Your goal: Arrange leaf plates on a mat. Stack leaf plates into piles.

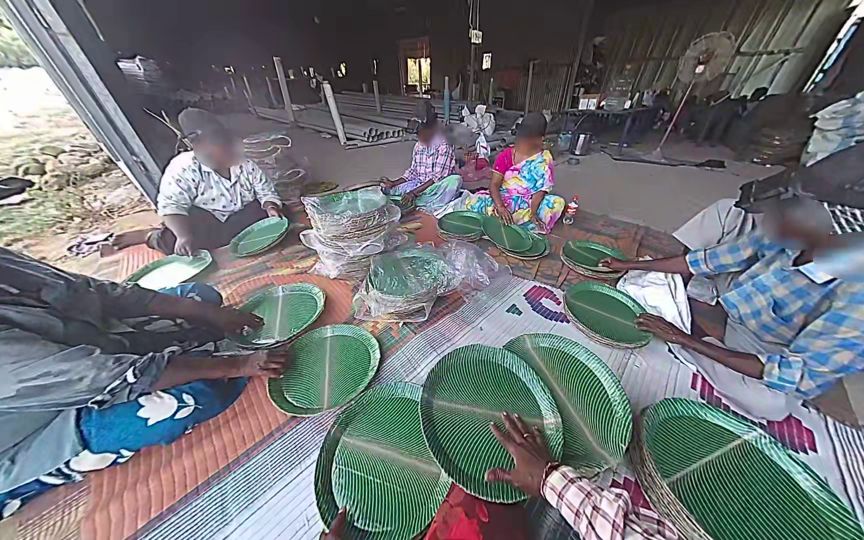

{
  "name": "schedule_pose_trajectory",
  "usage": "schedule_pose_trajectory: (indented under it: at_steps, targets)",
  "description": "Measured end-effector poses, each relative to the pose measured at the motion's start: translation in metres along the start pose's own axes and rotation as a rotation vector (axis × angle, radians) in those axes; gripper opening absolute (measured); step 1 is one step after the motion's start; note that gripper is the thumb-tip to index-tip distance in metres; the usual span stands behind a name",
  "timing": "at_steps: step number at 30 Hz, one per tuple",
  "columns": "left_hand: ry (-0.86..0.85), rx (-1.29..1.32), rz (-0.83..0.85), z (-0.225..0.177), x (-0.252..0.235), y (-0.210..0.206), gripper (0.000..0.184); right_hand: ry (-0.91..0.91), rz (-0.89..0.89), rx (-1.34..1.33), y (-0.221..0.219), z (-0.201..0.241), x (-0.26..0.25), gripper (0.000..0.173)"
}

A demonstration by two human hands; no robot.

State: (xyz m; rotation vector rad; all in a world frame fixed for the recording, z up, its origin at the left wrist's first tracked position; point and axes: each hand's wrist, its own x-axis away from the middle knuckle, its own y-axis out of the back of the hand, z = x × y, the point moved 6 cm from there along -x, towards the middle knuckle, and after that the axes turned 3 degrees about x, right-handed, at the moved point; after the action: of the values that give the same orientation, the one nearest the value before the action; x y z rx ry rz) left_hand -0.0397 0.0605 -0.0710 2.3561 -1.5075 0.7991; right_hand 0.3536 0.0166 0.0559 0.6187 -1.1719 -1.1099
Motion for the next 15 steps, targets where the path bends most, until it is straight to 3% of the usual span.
schedule_pose_trajectory:
  at_steps: [6, 8, 11, 15]
  targets:
    - [0.005, 0.073, -0.046, 0.008, -0.008, 0.003, 0.058, 0.110, 0.093, 0.097, -0.009, 0.044, 0.025, 0.118]
    - [-0.008, 0.075, -0.062, 0.009, -0.010, 0.003, 0.054, 0.107, 0.081, 0.202, -0.032, 0.044, 0.023, 0.101]
    - [-0.024, 0.074, -0.068, 0.009, -0.012, 0.001, 0.055, 0.095, -0.108, 0.220, -0.038, 0.044, 0.011, 0.055]
    - [-0.104, 0.105, -0.022, 0.001, -0.007, -0.001, 0.067, 0.353, -0.565, 0.037, -0.007, 0.098, 0.014, 0.053]
